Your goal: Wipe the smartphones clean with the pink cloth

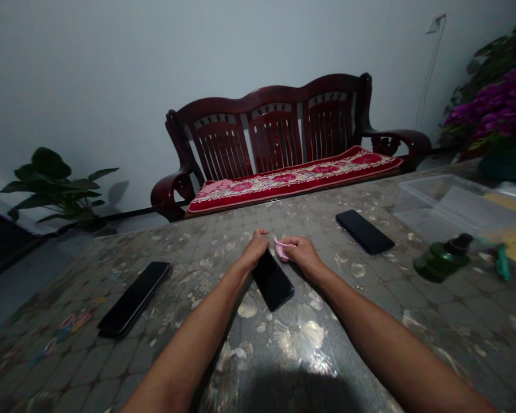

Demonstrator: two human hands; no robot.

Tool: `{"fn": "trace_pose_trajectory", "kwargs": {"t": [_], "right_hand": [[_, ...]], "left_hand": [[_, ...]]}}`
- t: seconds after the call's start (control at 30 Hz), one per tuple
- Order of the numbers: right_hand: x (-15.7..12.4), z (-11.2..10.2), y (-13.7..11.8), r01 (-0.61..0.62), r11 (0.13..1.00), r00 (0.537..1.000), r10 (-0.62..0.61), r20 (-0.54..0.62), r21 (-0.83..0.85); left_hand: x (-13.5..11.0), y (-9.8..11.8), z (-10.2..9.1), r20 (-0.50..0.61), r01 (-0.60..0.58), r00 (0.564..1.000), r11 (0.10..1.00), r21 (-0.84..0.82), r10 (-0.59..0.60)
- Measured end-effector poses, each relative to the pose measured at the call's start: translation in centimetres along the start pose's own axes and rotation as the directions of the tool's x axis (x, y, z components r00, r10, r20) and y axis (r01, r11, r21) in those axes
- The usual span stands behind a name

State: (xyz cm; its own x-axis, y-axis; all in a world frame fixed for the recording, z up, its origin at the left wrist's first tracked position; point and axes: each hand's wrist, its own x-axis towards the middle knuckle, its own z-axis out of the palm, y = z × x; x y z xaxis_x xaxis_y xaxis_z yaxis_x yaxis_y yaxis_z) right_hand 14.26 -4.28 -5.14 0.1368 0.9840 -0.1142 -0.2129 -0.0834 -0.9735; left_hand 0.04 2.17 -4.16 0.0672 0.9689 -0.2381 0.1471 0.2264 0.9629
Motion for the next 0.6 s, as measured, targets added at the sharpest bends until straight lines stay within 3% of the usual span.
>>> {"fn": "trace_pose_trajectory", "kwargs": {"t": [0.13, 0.3, 0.6], "right_hand": [[0.0, 0.0, 1.2, 0.117, 0.961, 0.991, -0.128, -0.026, -0.252], [-0.7, 0.3, 1.8, 0.337, 0.802, 0.928, -0.373, 0.029, -0.492], [-1.1, 0.5, 1.3, 0.372, 0.693, 0.914, -0.390, 0.112, -0.618]], "left_hand": [[0.5, 0.1, 0.0, 0.038, 0.015, 0.999, 0.999, 0.030, -0.017], [0.8, 0.6, 0.0, 0.070, 0.010, 0.997, 0.997, 0.075, -0.016], [0.9, 0.9, -1.5, 0.134, -0.024, 0.991, 0.999, 0.022, 0.021]]}}
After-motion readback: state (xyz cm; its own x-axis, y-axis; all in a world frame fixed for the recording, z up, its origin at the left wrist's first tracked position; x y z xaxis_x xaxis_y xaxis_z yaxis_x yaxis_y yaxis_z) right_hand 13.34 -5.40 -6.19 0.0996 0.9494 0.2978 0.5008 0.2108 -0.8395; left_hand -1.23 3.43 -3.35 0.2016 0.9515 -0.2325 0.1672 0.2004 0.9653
